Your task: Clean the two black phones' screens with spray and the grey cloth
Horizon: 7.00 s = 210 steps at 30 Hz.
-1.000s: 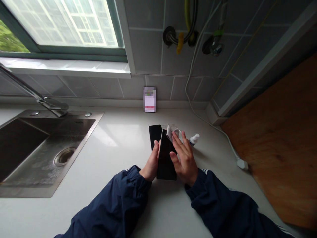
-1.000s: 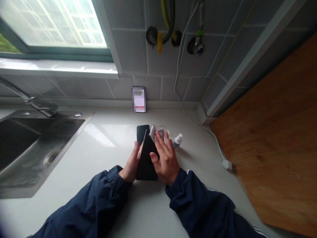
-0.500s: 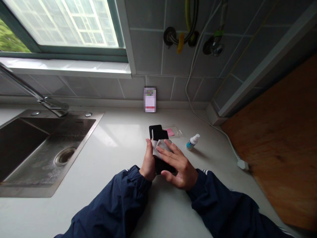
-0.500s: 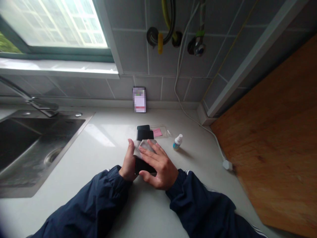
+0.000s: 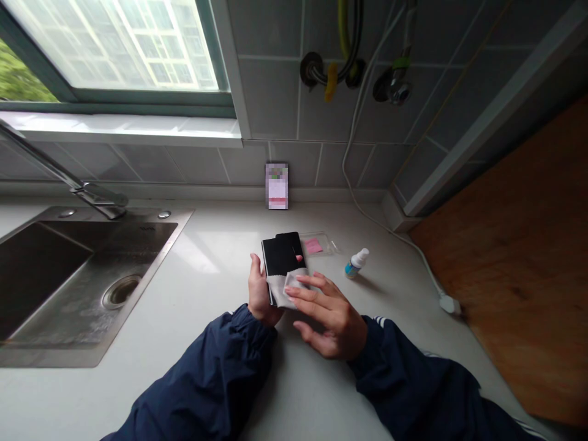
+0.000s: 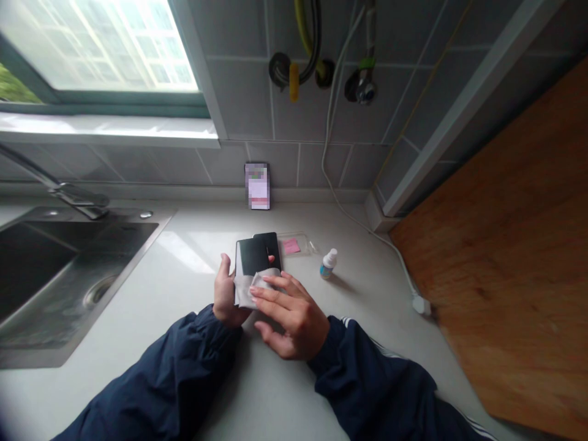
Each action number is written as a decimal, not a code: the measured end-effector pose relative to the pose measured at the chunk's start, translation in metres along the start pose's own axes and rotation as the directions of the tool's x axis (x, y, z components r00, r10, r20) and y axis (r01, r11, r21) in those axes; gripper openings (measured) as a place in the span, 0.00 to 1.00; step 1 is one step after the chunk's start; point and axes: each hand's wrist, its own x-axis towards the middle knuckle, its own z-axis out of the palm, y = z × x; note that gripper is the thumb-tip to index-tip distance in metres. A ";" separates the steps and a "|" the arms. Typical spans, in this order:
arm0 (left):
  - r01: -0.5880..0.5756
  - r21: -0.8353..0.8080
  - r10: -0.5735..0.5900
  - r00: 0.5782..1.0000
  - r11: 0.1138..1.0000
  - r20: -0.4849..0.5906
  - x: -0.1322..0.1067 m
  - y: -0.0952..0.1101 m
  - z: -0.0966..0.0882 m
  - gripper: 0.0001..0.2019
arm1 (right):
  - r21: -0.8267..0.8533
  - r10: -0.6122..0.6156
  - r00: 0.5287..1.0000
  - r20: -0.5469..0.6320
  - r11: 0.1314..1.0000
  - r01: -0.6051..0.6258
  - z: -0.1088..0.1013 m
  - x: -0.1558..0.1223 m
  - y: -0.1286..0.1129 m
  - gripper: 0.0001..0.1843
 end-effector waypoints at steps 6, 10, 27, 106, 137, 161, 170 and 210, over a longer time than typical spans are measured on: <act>0.150 -0.008 -0.149 0.985 0.989 0.088 -0.003 -0.002 -0.003 0.52 | 0.052 -0.027 0.994 0.104 0.998 0.022 0.002 -0.002 -0.004 0.30; 0.172 0.007 -0.171 0.974 0.985 0.148 -0.007 -0.009 -0.001 0.55 | 0.002 0.012 0.975 0.221 1.000 -0.013 0.001 -0.005 -0.004 0.35; 0.069 0.173 -0.130 0.920 0.983 0.369 -0.011 -0.031 0.005 0.33 | -0.252 0.301 0.950 0.084 0.929 -0.272 -0.003 -0.007 0.009 0.38; 0.193 0.049 -0.196 0.978 0.980 0.069 -0.006 0.012 0.010 0.53 | 0.088 -0.049 0.962 0.269 0.996 0.026 -0.001 -0.005 -0.008 0.34; 0.144 0.133 -0.186 0.897 0.981 0.401 -0.009 -0.020 0.004 0.36 | -0.269 0.247 0.969 -0.025 0.932 -0.244 0.001 -0.007 0.006 0.34; 0.108 0.118 -0.143 0.929 0.987 0.341 -0.009 -0.019 0.002 0.26 | -0.264 0.349 0.929 -0.119 0.891 -0.369 0.005 -0.009 0.008 0.37; 0.138 0.045 -0.144 0.963 0.989 0.229 -0.001 -0.009 0.001 0.31 | -0.281 0.305 0.950 -0.066 0.908 -0.311 0.002 -0.006 0.005 0.34; 0.207 0.043 -0.208 0.908 0.977 0.363 -0.003 -0.010 -0.007 0.58 | -0.115 0.024 0.986 0.163 0.993 -0.005 0.002 -0.005 -0.007 0.30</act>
